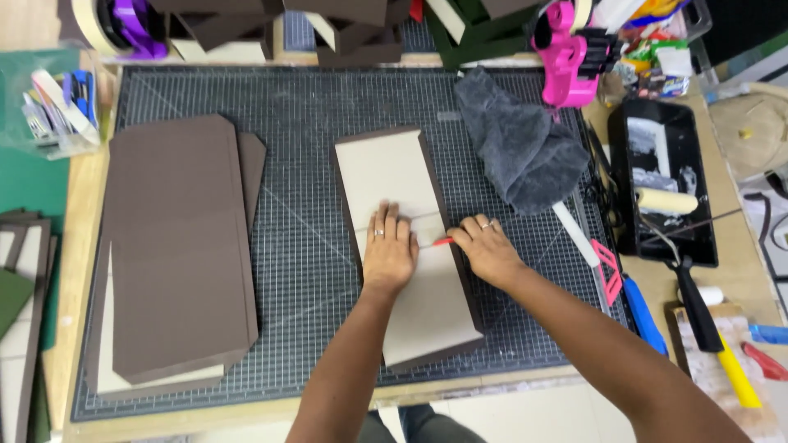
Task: The person assembles cardboard boxes by folding green and brown panels, applying glue with a roller, and pressing the pieces together using a small red plastic tool.
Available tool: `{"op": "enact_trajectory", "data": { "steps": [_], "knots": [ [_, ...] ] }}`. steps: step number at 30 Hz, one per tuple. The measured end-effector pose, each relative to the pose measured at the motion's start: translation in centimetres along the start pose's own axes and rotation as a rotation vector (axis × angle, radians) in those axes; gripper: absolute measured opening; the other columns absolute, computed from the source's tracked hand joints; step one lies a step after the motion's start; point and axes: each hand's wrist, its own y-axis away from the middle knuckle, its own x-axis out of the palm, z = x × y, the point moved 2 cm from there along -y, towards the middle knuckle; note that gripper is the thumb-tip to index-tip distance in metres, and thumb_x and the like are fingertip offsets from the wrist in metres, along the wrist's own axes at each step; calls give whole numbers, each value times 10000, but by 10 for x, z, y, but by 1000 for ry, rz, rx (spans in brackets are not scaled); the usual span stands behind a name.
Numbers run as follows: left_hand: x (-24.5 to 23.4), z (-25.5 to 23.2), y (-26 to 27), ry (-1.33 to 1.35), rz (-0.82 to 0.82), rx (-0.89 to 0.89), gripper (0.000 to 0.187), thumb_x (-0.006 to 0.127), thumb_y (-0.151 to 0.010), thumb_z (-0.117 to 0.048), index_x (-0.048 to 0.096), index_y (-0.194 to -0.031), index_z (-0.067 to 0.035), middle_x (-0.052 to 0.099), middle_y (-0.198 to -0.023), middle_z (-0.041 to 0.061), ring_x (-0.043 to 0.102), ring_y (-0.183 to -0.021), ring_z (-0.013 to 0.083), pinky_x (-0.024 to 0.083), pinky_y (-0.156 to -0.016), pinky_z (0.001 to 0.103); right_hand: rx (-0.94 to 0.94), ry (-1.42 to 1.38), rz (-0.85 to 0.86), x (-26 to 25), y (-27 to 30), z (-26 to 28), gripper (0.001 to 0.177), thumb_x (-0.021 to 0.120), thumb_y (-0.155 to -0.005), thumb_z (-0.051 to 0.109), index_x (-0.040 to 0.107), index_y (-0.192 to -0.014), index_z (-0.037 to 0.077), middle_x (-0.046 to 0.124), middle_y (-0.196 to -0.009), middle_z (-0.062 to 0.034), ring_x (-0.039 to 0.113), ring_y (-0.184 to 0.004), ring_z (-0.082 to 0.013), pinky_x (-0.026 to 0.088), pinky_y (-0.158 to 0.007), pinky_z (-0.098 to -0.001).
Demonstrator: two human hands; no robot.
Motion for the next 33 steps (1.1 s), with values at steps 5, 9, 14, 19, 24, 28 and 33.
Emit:
{"op": "enact_trajectory", "data": {
  "steps": [5, 9, 14, 19, 24, 28, 33],
  "knots": [
    [-2, 1, -4, -1, -12, 6, 299, 450, -1031, -329, 510, -1203, -92, 435, -1494, 181, 313, -1502, 384, 237, -1253, 511, 106, -183, 193, -18, -13, -3, 278, 452, -1009, 83, 606, -1212, 195, 631, -1114, -83, 575, -1123, -330, 464, -904, -440],
    [-6, 3, -14, -11, -36, 18, 288, 467, -1019, -310, 518, -1196, -88, 436, -1495, 190, 326, -1494, 391, 256, -1238, 526, 176, -183, 362, -52, 40, 33, 443, 414, -996, -13, 583, -1373, 147, 615, -1332, -211, 493, -1339, -446, 381, -1085, -563],
    [-17, -3, -6, 71, 9, 23, 372, 428, -1034, -248, 551, -1260, 21, 437, -1541, 272, 298, -1513, 428, 213, -1279, 543, -101, -207, 15, 13, 161, 64, 555, 496, -719, -68, 597, -1241, 91, 571, -1139, -128, 530, -1016, -335, 427, -825, -469],
    [-8, -1, -6, 22, -56, 40, 311, 476, -1016, -265, 549, -1199, -23, 455, -1496, 240, 335, -1493, 424, 259, -1249, 542, 80, 26, 135, 32, 51, 10, 462, 462, -916, 44, 555, -1348, 179, 546, -1293, -130, 514, -1210, -360, 434, -953, -478],
    [-5, 0, -3, -40, -48, 20, 301, 489, -1017, -321, 536, -1196, -84, 459, -1474, 190, 346, -1489, 393, 273, -1231, 520, 69, 7, -59, 23, 47, 20, 354, 344, -1015, 121, 577, -1268, 205, 540, -1122, -49, 507, -1074, -283, 405, -842, -400],
    [-6, -1, -6, -33, -9, 1, 295, 485, -1016, -314, 522, -1208, -93, 441, -1487, 180, 312, -1507, 378, 239, -1250, 503, 17, -62, 181, 31, 143, 48, 363, 399, -1001, 144, 561, -1318, 214, 562, -1201, -98, 508, -1185, -361, 420, -944, -511],
    [-7, -3, -4, -40, 22, -6, 295, 477, -1020, -312, 510, -1218, -96, 426, -1498, 181, 296, -1517, 373, 224, -1259, 498, 54, -197, 223, 14, 134, 34, 360, 369, -1005, 111, 588, -1257, 247, 578, -1114, -21, 542, -1097, -248, 439, -883, -398]
  ]
}}
